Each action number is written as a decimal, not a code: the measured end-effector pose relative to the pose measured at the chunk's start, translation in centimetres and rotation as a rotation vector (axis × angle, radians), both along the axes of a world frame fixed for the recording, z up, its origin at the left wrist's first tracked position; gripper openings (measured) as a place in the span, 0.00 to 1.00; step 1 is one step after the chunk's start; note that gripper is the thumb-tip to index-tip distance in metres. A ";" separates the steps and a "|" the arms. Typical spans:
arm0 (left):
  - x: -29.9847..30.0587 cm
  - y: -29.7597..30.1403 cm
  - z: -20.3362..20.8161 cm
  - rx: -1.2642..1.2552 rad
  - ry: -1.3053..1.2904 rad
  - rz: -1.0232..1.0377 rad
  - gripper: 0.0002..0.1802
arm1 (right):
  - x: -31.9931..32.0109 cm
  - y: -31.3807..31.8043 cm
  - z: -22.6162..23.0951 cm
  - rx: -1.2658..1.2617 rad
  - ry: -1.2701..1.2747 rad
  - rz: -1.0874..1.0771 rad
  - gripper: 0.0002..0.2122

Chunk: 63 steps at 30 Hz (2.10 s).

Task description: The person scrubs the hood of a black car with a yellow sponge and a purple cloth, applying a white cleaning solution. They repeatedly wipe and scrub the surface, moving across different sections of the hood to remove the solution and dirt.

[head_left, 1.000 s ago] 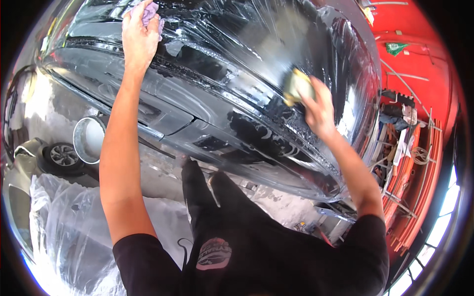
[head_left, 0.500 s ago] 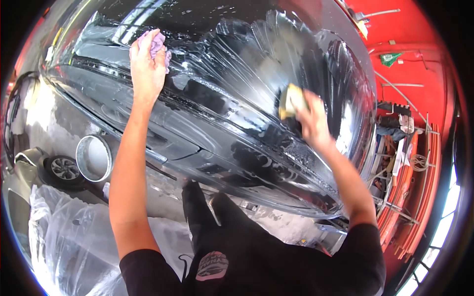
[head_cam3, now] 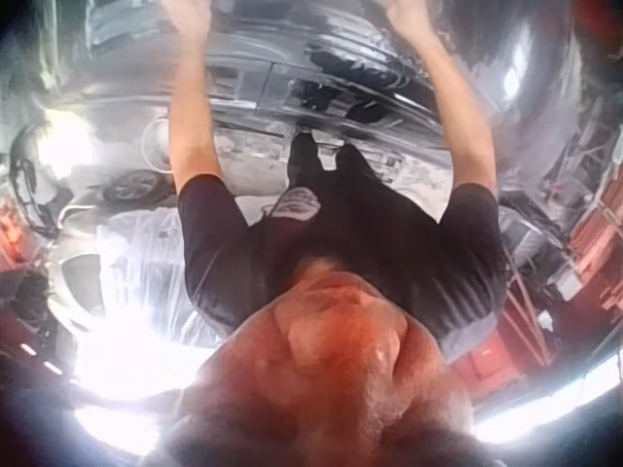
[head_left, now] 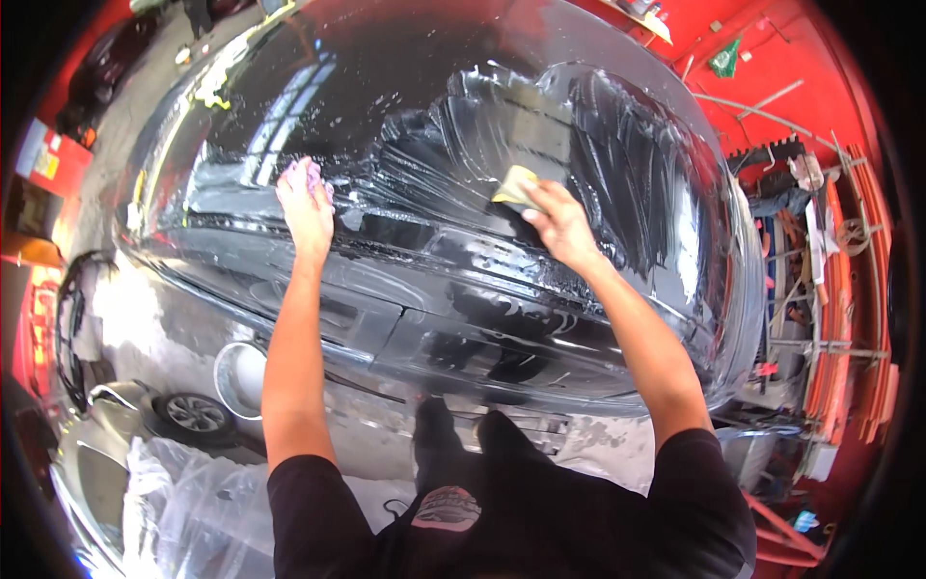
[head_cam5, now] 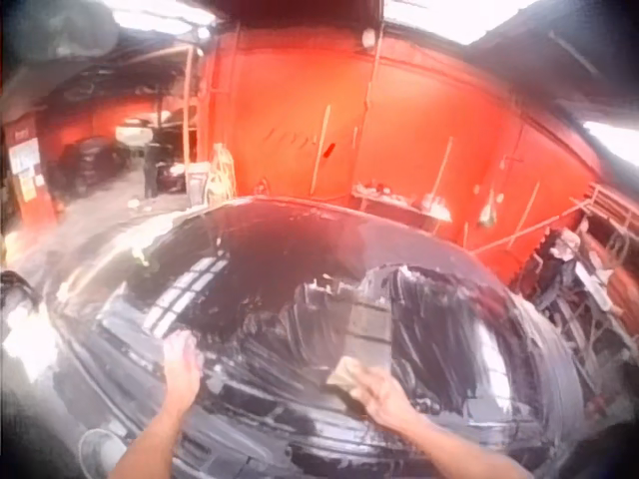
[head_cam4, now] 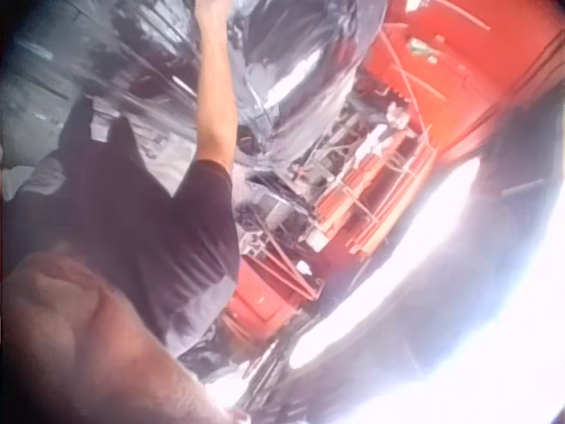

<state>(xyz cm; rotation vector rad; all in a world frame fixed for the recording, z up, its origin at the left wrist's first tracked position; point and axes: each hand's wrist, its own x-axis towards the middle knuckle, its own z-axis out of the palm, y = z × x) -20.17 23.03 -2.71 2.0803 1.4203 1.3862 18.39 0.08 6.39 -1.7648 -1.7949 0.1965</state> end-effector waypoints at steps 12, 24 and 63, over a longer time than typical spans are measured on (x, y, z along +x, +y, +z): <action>20.0 -10.2 11.5 -0.157 -0.093 -0.717 0.38 | -3.3 -8.6 4.2 0.115 1.769 -0.086 0.27; 14.3 -20.5 14.4 -1.250 -1.030 -1.318 0.29 | -8.8 -9.0 3.8 -0.027 2.055 0.322 0.22; 9.0 -28.2 16.4 -0.860 -0.952 -0.825 0.25 | -15.5 -14.7 6.5 0.241 0.894 -0.392 0.26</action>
